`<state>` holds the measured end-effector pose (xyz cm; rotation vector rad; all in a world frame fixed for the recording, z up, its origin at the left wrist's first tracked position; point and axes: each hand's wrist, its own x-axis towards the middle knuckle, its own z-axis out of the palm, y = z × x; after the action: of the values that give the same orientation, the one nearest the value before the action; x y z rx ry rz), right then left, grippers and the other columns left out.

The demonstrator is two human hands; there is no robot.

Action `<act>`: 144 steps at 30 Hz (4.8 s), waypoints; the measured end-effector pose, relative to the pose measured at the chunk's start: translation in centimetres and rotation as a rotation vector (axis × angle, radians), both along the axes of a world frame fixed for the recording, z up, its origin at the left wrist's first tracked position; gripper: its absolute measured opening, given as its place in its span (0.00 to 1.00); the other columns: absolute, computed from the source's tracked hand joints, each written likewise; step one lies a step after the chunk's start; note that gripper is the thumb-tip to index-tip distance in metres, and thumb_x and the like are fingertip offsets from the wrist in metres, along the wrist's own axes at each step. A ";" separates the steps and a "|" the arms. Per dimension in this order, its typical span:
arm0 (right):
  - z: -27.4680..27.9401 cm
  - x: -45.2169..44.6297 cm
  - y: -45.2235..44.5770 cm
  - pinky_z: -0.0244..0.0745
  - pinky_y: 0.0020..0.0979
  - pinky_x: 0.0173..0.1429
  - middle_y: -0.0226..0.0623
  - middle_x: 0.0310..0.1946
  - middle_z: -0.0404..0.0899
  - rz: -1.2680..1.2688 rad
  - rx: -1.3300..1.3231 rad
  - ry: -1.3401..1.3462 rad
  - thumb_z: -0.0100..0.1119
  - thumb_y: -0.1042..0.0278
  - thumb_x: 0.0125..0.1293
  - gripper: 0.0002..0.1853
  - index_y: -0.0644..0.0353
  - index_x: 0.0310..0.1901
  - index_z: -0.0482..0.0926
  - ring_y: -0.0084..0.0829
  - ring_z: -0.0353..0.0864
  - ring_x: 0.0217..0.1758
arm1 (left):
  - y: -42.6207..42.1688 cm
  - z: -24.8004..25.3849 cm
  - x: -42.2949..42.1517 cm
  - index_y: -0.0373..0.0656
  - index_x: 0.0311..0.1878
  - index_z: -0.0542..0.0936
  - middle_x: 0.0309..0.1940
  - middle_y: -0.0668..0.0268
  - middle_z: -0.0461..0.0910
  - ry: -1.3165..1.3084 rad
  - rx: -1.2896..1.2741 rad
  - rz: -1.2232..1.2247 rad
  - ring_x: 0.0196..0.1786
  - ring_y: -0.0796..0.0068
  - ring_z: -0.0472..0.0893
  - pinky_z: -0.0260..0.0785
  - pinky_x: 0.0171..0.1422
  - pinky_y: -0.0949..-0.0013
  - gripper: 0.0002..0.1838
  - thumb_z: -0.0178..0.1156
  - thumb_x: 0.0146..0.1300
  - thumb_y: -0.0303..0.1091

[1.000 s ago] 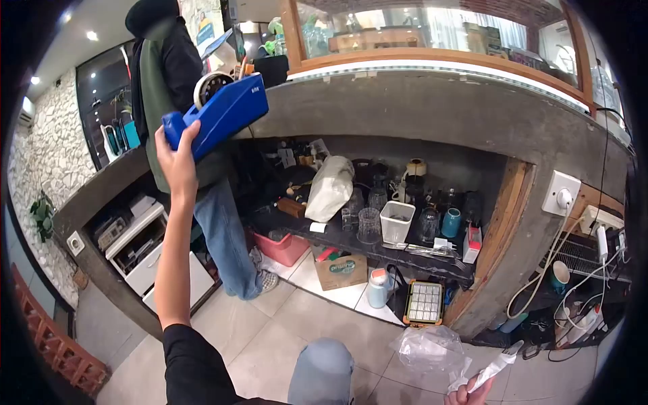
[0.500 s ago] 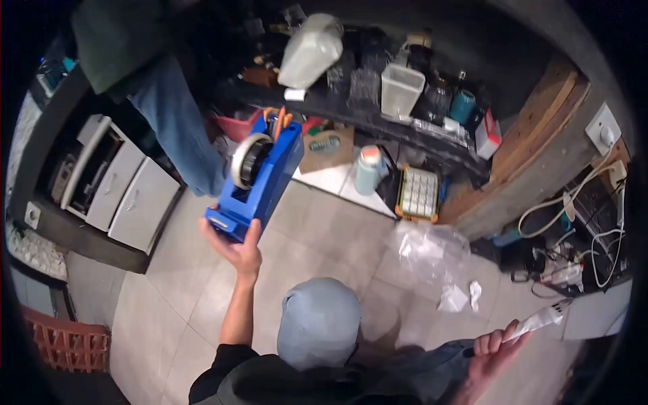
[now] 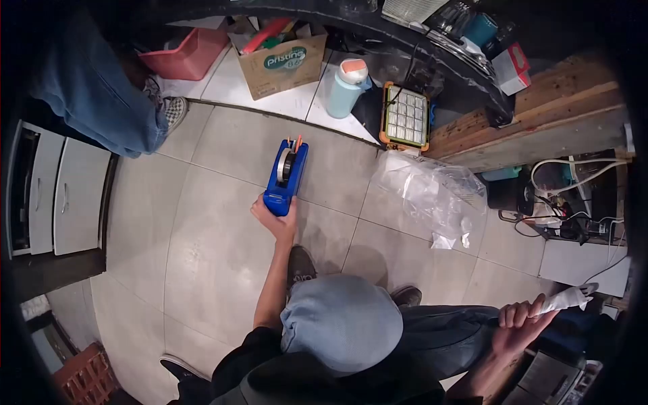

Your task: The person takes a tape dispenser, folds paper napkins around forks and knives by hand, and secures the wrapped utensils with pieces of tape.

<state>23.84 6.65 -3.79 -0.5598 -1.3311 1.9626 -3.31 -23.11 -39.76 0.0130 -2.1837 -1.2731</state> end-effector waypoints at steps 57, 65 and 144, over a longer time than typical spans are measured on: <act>-1.9 -1.4 1.6 0.44 0.25 0.14 0.22 0.08 0.49 0.348 -0.110 0.092 0.34 0.35 0.76 0.28 0.50 0.27 0.62 0.18 0.40 0.09 | -7.5 -2.8 2.2 0.39 0.45 0.81 0.42 0.71 0.80 -0.907 0.626 -0.445 0.49 0.82 0.73 0.61 0.62 0.73 0.08 0.59 0.71 0.33; -1.8 -1.4 1.4 0.44 0.25 0.15 0.23 0.08 0.49 0.334 -0.135 0.104 0.34 0.35 0.75 0.28 0.50 0.27 0.62 0.18 0.40 0.09 | -8.2 -5.2 1.9 0.41 0.41 0.80 0.41 0.70 0.81 -0.858 0.704 -0.496 0.48 0.80 0.75 0.62 0.61 0.74 0.04 0.59 0.70 0.31; -1.5 -8.1 3.3 0.39 0.22 0.17 0.17 0.11 0.47 0.900 -0.867 -0.157 0.38 0.34 0.74 0.30 0.54 0.28 0.67 0.14 0.43 0.11 | 20.7 33.3 3.1 0.34 0.42 0.83 0.40 0.66 0.84 -0.768 0.487 -1.581 0.44 0.80 0.79 0.68 0.53 0.74 0.10 0.69 0.57 0.22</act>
<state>15.70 9.94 -5.33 -0.5420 -0.7885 3.3369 -0.19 -2.41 -6.41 -1.4901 -2.2361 -2.9717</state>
